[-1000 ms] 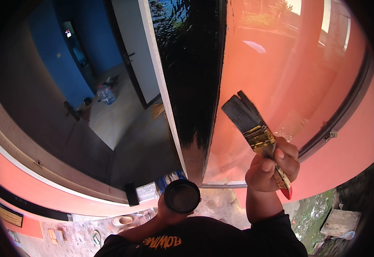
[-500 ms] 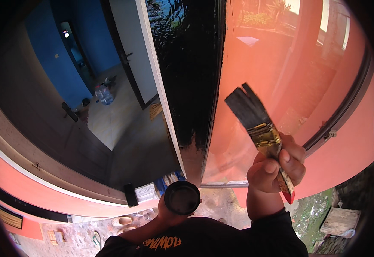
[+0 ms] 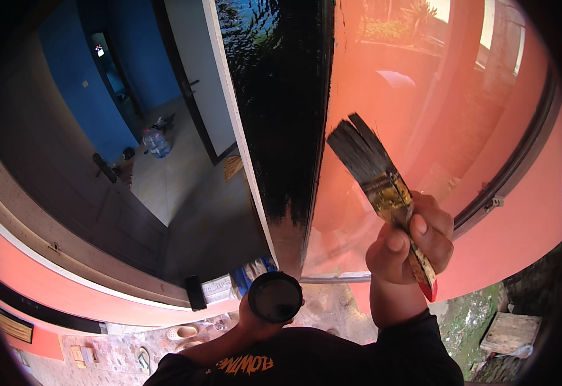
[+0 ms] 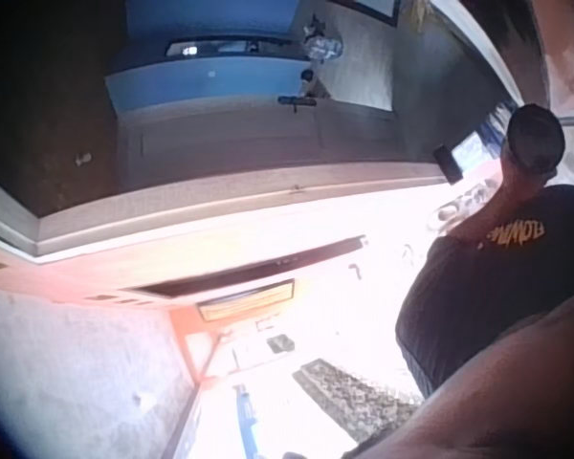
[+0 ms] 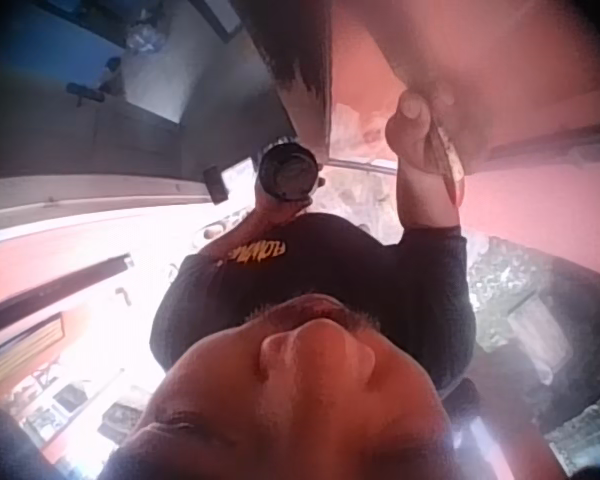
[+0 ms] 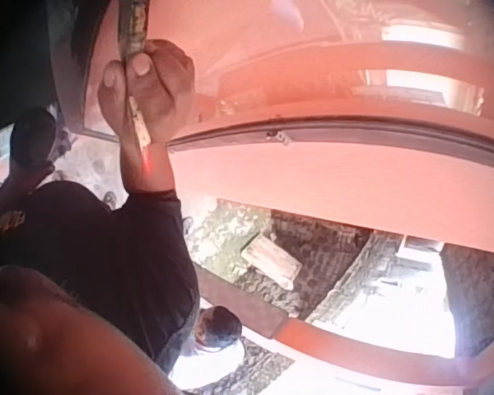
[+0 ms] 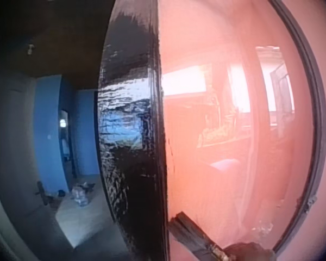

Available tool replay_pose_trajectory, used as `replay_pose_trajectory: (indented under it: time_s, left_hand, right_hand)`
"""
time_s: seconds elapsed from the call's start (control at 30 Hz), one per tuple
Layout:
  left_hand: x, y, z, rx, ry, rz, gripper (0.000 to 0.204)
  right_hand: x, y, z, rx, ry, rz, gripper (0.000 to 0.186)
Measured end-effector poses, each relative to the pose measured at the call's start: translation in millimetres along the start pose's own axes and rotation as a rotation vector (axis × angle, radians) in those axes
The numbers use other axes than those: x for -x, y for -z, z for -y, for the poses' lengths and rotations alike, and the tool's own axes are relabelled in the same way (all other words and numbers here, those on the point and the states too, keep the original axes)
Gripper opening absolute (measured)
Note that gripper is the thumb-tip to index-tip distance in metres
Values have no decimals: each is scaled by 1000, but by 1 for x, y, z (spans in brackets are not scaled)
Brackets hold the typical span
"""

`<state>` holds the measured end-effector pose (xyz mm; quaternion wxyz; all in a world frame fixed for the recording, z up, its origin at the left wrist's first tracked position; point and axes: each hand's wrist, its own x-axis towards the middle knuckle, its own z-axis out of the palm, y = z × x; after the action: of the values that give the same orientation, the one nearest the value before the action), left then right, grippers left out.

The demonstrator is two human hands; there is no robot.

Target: The person paints the frame of a glass door black using a paintbrush and a small paint can. They repeatedly dip the brush into the can and apply paint along the edges and corners of the door frame.

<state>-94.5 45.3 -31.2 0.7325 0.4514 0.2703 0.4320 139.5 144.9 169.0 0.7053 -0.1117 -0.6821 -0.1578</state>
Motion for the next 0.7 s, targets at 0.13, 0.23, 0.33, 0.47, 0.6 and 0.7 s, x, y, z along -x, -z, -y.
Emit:
replay_pose_trajectory:
  time_s: [0.13, 0.23, 0.33, 0.47, 0.6, 0.7]
  left_hand:
    - [-2, -1, 2, 219, 36, -1, 73]
    - [-1, -7, -2, 324, 64, -36, 73]
    - [-2, -9, -5, 319, 57, -33, 74]
    - [-3, -8, -3, 339, 69, -57, 74]
    - [-4, -10, -3, 127, 3, -44, 73]
    - [-2, -2, 0, -217, -40, -15, 73]
  right_hand:
    - [1, -5, -4, 17, -6, 61, 36]
    - [10, -1, 6, 46, -75, 116, 34]
    - [8, 7, 6, 8, -51, 54, 31]
    - [-3, 1, 0, 14, -2, -1, 32]
    - [-3, -5, 1, 4, -20, 41, 30]
    - [9, 4, 9, 12, -79, 85, 27]
